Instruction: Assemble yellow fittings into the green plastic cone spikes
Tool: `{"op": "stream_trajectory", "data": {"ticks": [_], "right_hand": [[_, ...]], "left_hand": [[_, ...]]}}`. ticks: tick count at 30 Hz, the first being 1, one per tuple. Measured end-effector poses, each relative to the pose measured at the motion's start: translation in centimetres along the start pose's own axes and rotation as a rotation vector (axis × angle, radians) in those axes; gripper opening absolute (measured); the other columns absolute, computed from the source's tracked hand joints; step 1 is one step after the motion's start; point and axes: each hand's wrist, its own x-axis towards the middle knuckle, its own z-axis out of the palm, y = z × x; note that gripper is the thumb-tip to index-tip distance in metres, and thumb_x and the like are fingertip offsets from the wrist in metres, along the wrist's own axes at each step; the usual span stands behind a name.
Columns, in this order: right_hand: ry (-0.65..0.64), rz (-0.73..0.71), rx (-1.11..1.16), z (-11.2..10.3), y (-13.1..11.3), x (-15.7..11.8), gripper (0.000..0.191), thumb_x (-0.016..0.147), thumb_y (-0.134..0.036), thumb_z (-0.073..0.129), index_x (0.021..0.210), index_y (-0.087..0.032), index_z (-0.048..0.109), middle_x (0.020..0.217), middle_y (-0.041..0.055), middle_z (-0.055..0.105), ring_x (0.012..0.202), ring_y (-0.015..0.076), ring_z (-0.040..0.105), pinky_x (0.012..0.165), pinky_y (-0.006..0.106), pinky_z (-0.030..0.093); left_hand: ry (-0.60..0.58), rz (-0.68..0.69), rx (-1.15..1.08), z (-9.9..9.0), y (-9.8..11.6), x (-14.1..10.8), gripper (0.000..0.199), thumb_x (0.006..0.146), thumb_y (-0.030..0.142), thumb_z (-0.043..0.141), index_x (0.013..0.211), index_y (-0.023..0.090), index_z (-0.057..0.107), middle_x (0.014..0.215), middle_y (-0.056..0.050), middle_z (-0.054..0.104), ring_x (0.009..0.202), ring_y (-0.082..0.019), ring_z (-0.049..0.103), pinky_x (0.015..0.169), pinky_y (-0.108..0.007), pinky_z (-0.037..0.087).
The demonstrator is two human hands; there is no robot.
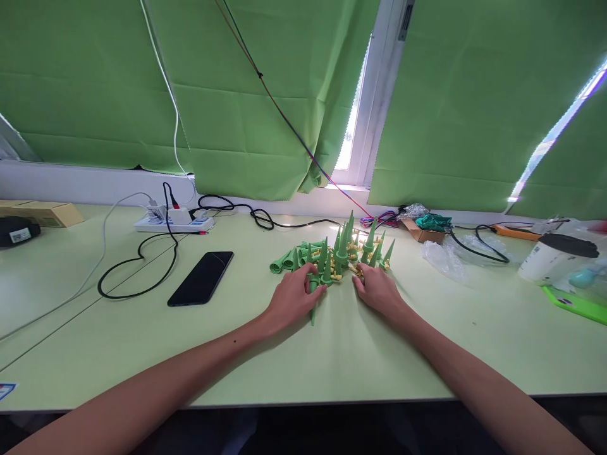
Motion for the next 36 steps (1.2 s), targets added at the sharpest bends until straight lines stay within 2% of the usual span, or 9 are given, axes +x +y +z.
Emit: {"op": "stream_trajectory", "data": {"ticks": [5,12,27,32,36], "right_hand": [[0.003,0.003,0.015,0.02,0.02,-0.03,0.024,0.099,-0.026,0.047,0.117,-0.018,0.059,0.094,0.0090,0.072,0.086,0.0230,0.067,0.061,0.028,0.034],[0.005,0.005,-0.011,0.21,0.09,0.10,0.018,0.098,-0.027,0.047,0.103,-0.017,0.060,0.089,0.0087,0.071,0.082,0.0236,0.068,0.057,0.028,0.031],[-0.009,0.018,-0.003,0.14,0.06,0.13,0.017,0.098,-0.026,0.045,0.100,-0.016,0.060,0.090,0.0100,0.070,0.083,0.0235,0.067,0.059,0.028,0.033],[0.001,0.023,-0.003,0.39,0.23,0.23,0.015,0.097,-0.019,0.045,0.101,-0.016,0.059,0.091,0.0105,0.070,0.081,0.0225,0.066,0.057,0.028,0.031],[-0.006,0.032,0.021,0.50,0.33,0.30,0.020,0.097,-0.017,0.045,0.109,-0.015,0.060,0.097,0.0117,0.071,0.085,0.0234,0.067,0.059,0.028,0.033]], "left_hand": [[-0.008,0.012,0.002,-0.04,0.02,-0.02,0.023,0.086,0.041,0.059,0.097,0.021,0.058,0.059,0.004,0.054,0.060,-0.018,0.051,0.057,-0.028,0.030],[-0.019,0.032,-0.002,0.14,-0.12,0.07,0.020,0.086,0.039,0.057,0.094,0.021,0.058,0.057,0.005,0.052,0.057,-0.017,0.051,0.056,-0.028,0.031],[-0.035,0.051,-0.030,0.29,-0.17,-0.01,0.020,0.085,0.037,0.056,0.092,0.020,0.062,0.058,0.004,0.053,0.057,-0.016,0.051,0.055,-0.028,0.031],[-0.039,0.056,-0.036,0.23,-0.09,-0.05,0.019,0.086,0.037,0.054,0.092,0.020,0.062,0.057,0.004,0.052,0.056,-0.016,0.050,0.055,-0.028,0.031],[-0.046,0.044,-0.041,0.20,0.03,-0.09,0.021,0.085,0.037,0.054,0.092,0.020,0.063,0.057,0.004,0.052,0.056,-0.016,0.050,0.055,-0.028,0.031]]}}
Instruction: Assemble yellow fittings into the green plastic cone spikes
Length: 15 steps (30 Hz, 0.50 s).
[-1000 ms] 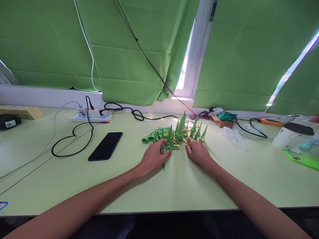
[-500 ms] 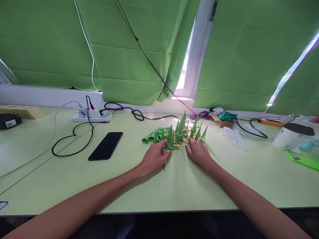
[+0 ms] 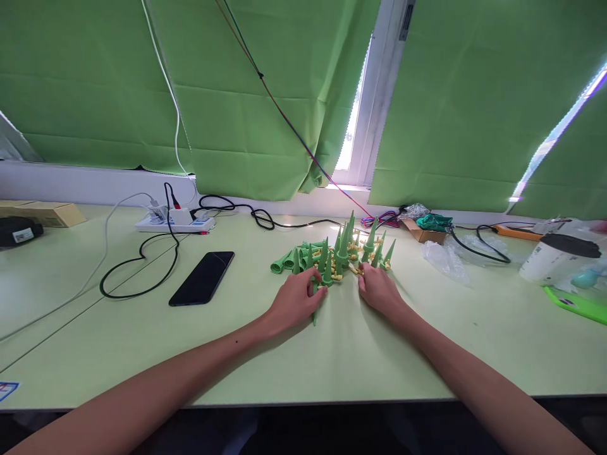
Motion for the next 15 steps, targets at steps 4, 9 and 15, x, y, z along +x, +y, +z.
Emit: {"op": "stream_trajectory", "data": {"ticks": [4,9,15], "right_hand": [[0.000,-0.004,0.028,0.04,0.05,0.03,0.023,0.099,-0.018,0.042,0.114,-0.015,0.059,0.098,0.0119,0.071,0.089,0.0238,0.067,0.062,0.028,0.035],[0.007,-0.002,0.034,0.11,0.10,0.16,0.022,0.101,-0.019,0.042,0.113,-0.015,0.059,0.096,0.0124,0.071,0.088,0.0239,0.067,0.062,0.028,0.035],[0.013,-0.005,0.037,0.16,0.07,0.18,0.017,0.101,-0.021,0.043,0.106,-0.015,0.058,0.092,0.0109,0.071,0.085,0.0229,0.067,0.059,0.027,0.034]], "left_hand": [[0.001,0.013,0.007,0.02,-0.11,-0.01,0.020,0.086,0.037,0.054,0.092,0.020,0.063,0.057,0.004,0.052,0.057,-0.016,0.050,0.055,-0.028,0.032],[0.000,0.025,0.021,0.09,-0.31,0.04,0.018,0.087,0.036,0.054,0.092,0.021,0.062,0.057,0.005,0.051,0.057,-0.016,0.050,0.055,-0.028,0.032],[-0.003,0.024,0.030,0.20,-0.37,0.09,0.018,0.088,0.037,0.054,0.092,0.021,0.061,0.057,0.005,0.051,0.057,-0.016,0.050,0.055,-0.028,0.031]]}}
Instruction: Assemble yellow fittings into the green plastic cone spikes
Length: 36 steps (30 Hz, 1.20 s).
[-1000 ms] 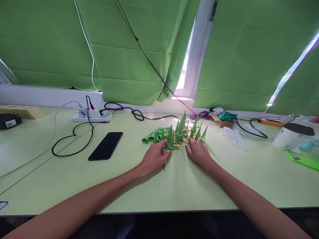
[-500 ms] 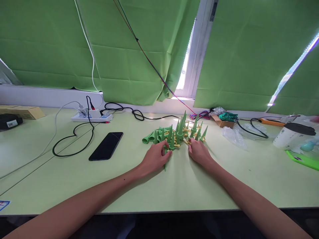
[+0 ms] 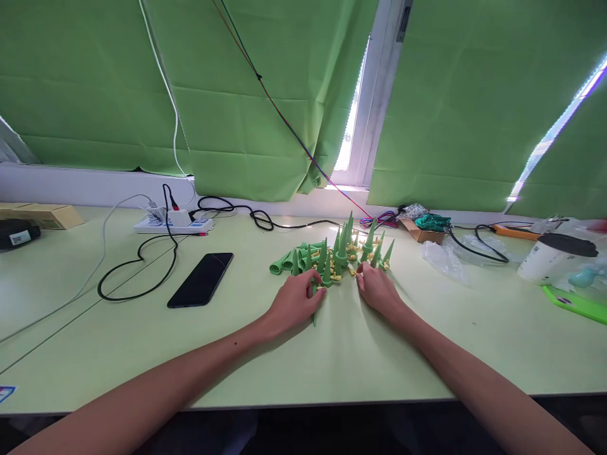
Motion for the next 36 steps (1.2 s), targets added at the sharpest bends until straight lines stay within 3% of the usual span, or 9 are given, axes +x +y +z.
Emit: {"op": "stream_trajectory", "data": {"ticks": [18,23,27,31,36], "right_hand": [[0.089,-0.024,0.199,0.2,-0.3,-0.2,0.012,0.101,-0.021,0.040,0.099,-0.018,0.051,0.079,0.0068,0.066,0.068,0.0202,0.059,0.057,0.027,0.029],[0.158,-0.136,0.448,-0.1,-0.8,-0.4,0.013,0.103,-0.029,0.037,0.100,-0.020,0.045,0.063,-0.0018,0.052,0.055,0.0168,0.046,0.056,0.027,0.029],[0.160,-0.310,0.721,-0.2,-1.4,-1.1,0.018,0.103,-0.038,0.036,0.099,-0.023,0.043,0.060,-0.0068,0.042,0.052,0.0139,0.037,0.053,0.025,0.028],[0.141,-0.461,0.811,0.0,-1.9,-1.8,0.016,0.103,-0.037,0.038,0.097,-0.023,0.043,0.068,-0.0049,0.047,0.057,0.0130,0.041,0.056,0.025,0.034],[0.177,-0.546,0.765,0.6,-2.1,-2.1,0.012,0.103,-0.031,0.039,0.097,-0.022,0.045,0.081,-0.0007,0.056,0.069,0.0144,0.053,0.066,0.027,0.041]], "left_hand": [[0.014,-0.010,0.024,-0.1,0.0,0.0,0.019,0.089,0.039,0.054,0.094,0.022,0.059,0.058,0.005,0.054,0.060,-0.016,0.052,0.056,-0.028,0.032],[0.033,-0.013,0.011,0.0,0.0,0.1,0.019,0.089,0.039,0.055,0.094,0.022,0.059,0.058,0.005,0.053,0.059,-0.016,0.050,0.056,-0.027,0.032],[0.084,0.012,-0.034,-0.1,0.1,0.0,0.021,0.091,0.042,0.055,0.092,0.021,0.060,0.056,0.006,0.050,0.057,-0.014,0.047,0.056,-0.026,0.032],[0.147,0.050,-0.154,-0.1,0.6,-0.1,0.032,0.095,0.048,0.051,0.083,0.020,0.061,0.054,0.006,0.048,0.053,-0.011,0.042,0.054,-0.025,0.031],[0.148,0.110,-0.223,-0.1,1.1,-0.3,0.033,0.095,0.048,0.051,0.087,0.019,0.063,0.055,0.006,0.049,0.052,-0.010,0.041,0.053,-0.024,0.031]]}}
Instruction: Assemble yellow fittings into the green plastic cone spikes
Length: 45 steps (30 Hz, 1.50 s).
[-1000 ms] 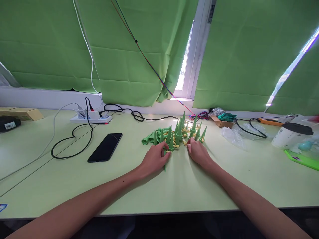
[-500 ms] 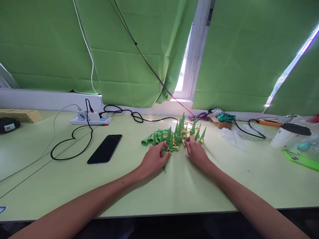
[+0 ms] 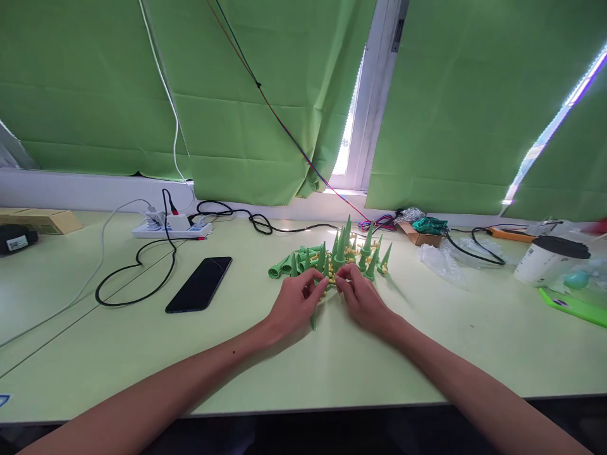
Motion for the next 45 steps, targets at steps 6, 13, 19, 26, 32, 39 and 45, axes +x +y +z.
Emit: {"op": "stream_trajectory", "data": {"ticks": [6,13,19,26,32,39,45], "right_hand": [[-0.053,-0.022,-0.040,0.2,-0.4,-0.3,0.012,0.103,-0.031,0.040,0.098,-0.022,0.047,0.084,0.0007,0.059,0.069,0.0155,0.057,0.067,0.029,0.042],[-0.078,-0.059,-0.061,0.1,-0.7,-0.4,0.014,0.103,-0.031,0.042,0.097,-0.022,0.050,0.085,0.0010,0.063,0.070,0.0154,0.058,0.067,0.029,0.043],[-0.064,-0.061,-0.072,0.1,-0.7,-0.4,0.012,0.102,-0.030,0.045,0.102,-0.022,0.053,0.086,0.0016,0.064,0.070,0.0153,0.059,0.067,0.028,0.045],[-0.034,-0.068,-0.088,0.1,-0.7,-0.2,0.011,0.100,-0.031,0.050,0.101,-0.021,0.056,0.085,0.0021,0.066,0.068,0.0153,0.059,0.067,0.028,0.046],[-0.031,-0.096,-0.114,-0.1,-1.2,-0.1,0.015,0.100,-0.030,0.051,0.100,-0.021,0.062,0.086,0.0042,0.069,0.072,0.0171,0.061,0.070,0.030,0.047],[-0.023,-0.078,-0.093,-0.1,-1.2,-0.1,0.014,0.100,-0.028,0.051,0.099,-0.020,0.063,0.086,0.0040,0.070,0.070,0.0163,0.061,0.067,0.029,0.046],[0.004,-0.074,-0.114,-0.1,-1.0,-0.1,0.016,0.100,-0.029,0.050,0.097,-0.020,0.062,0.085,0.0049,0.070,0.068,0.0168,0.061,0.065,0.030,0.046]], "left_hand": [[-0.063,0.005,-0.044,-0.1,0.0,-0.2,0.034,0.098,0.047,0.047,0.089,0.018,0.063,0.061,0.004,0.051,0.053,-0.010,0.042,0.052,-0.023,0.032],[-0.092,0.031,-0.087,0.0,-0.3,-0.3,0.033,0.100,0.044,0.043,0.089,0.019,0.061,0.068,0.003,0.056,0.057,-0.009,0.046,0.054,-0.023,0.035],[-0.097,0.068,-0.078,0.1,-0.5,-0.3,0.032,0.100,0.043,0.044,0.087,0.018,0.060,0.067,0.003,0.056,0.058,-0.009,0.047,0.055,-0.023,0.035],[-0.099,0.033,-0.092,-0.1,0.0,-0.3,0.034,0.100,0.046,0.043,0.089,0.018,0.060,0.070,0.002,0.058,0.057,-0.010,0.049,0.054,-0.023,0.037],[-0.072,0.032,-0.093,0.0,-0.1,-0.2,0.033,0.099,0.045,0.045,0.089,0.018,0.061,0.074,0.001,0.061,0.060,-0.011,0.053,0.056,-0.023,0.040],[-0.021,0.022,-0.102,0.1,-0.4,0.0,0.030,0.098,0.042,0.047,0.086,0.018,0.059,0.070,0.002,0.059,0.059,-0.011,0.052,0.056,-0.024,0.039],[0.090,0.101,0.089,-0.1,-0.3,0.1,0.023,0.098,0.033,0.048,0.086,0.018,0.062,0.078,0.000,0.063,0.063,-0.012,0.053,0.061,-0.026,0.042]]}}
